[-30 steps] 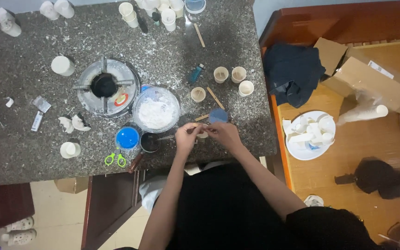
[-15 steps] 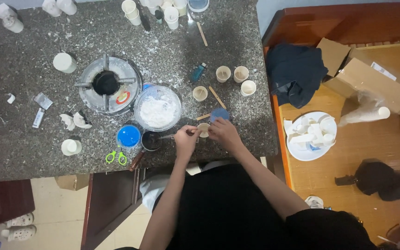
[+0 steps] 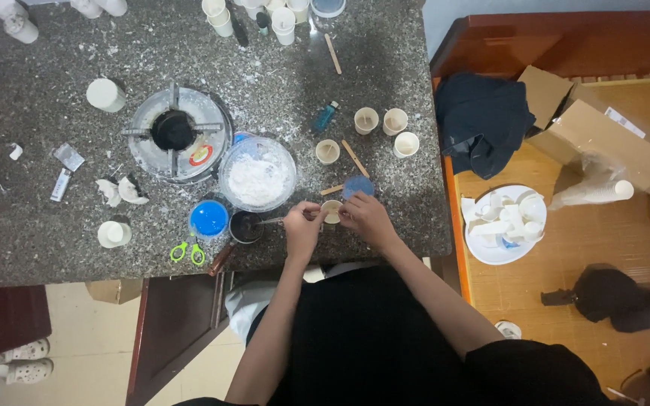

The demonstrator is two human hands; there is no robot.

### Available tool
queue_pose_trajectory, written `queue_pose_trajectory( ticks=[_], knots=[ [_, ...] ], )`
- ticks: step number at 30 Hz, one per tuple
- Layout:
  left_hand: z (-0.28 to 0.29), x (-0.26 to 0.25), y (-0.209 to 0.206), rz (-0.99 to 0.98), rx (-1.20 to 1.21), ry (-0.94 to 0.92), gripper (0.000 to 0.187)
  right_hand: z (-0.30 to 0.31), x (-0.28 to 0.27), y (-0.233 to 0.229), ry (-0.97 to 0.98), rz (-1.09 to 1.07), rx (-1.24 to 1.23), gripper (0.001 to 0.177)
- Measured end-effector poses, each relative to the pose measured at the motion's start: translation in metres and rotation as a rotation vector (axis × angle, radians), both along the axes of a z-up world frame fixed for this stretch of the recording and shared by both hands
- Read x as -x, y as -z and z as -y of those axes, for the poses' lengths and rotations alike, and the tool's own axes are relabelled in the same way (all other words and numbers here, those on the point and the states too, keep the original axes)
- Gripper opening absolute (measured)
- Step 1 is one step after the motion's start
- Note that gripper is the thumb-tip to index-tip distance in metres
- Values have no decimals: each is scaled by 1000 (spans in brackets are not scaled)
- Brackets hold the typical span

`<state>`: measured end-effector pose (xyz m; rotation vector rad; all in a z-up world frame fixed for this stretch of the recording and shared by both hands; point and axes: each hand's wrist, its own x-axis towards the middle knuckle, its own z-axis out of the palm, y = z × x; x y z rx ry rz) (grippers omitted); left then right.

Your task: Melting wax in a small ladle over a burner and pouring it into small paper cups to create wax items.

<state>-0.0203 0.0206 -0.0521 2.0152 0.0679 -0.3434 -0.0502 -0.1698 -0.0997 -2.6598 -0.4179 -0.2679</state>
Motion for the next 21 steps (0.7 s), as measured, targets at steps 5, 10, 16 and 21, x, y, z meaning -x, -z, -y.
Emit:
queue_pose_trajectory(
  ticks=[5, 10, 16, 21],
  knots=[
    [-1, -2, -2, -25, 18, 4, 24, 1, -1, -3, 14, -86, -92, 12],
    [1, -3, -6, -34, 39, 9, 23, 1, -2, -9, 19, -116, -161, 11],
    [2, -2, -1, -47, 15, -1, 25, -4, 1, -20, 64, -154, -224, 10],
    [2, -3, -3, -49, 27, -22, 22, -6, 0, -22, 84, -199, -292, 11]
  ],
)
